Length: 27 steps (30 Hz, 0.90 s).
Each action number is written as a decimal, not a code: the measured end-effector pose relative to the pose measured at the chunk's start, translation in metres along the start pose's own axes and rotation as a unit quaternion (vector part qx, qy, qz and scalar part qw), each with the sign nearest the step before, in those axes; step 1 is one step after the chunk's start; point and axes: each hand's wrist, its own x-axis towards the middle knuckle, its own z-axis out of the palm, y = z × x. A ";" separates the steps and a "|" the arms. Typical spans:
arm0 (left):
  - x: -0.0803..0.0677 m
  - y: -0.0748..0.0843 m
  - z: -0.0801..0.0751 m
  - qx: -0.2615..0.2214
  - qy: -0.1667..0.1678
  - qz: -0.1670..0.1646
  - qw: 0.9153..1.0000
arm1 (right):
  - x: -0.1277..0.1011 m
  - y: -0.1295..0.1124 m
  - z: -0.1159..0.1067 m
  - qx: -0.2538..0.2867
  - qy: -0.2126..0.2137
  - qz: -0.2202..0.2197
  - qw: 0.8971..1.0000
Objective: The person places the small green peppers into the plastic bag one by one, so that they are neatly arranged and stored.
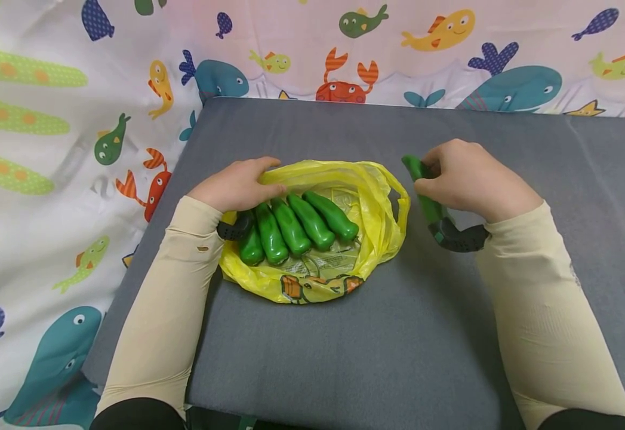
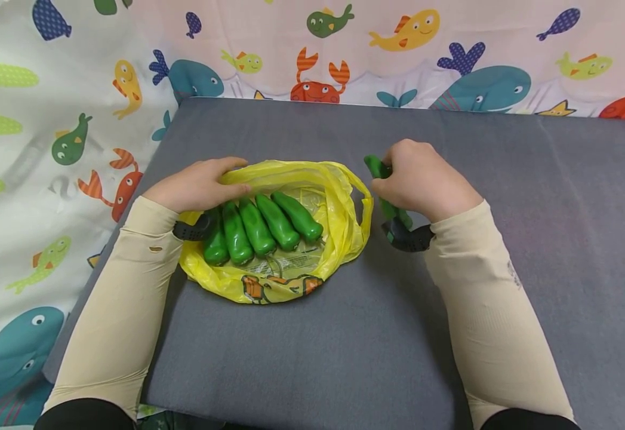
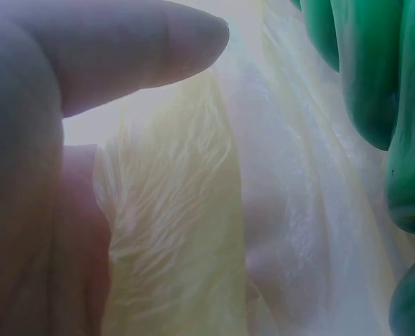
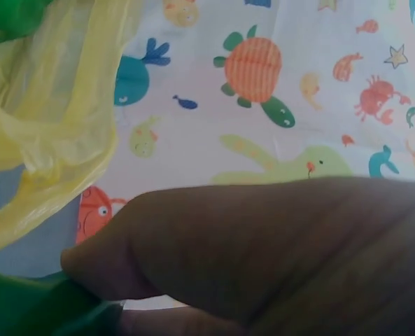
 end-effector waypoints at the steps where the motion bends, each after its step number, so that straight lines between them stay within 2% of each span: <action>1: 0.000 0.000 0.000 0.000 0.000 0.000 1.000 | -0.001 -0.001 0.000 0.003 -0.002 0.000 1.000; 18: 0.002 0.002 -0.003 -0.003 0.002 0.003 1.000 | -0.015 -0.023 -0.002 0.024 0.014 -0.040 0.999; 27: 0.000 0.001 -0.001 -0.001 0.003 -0.001 1.000 | -0.020 -0.038 0.009 0.030 0.010 -0.075 0.997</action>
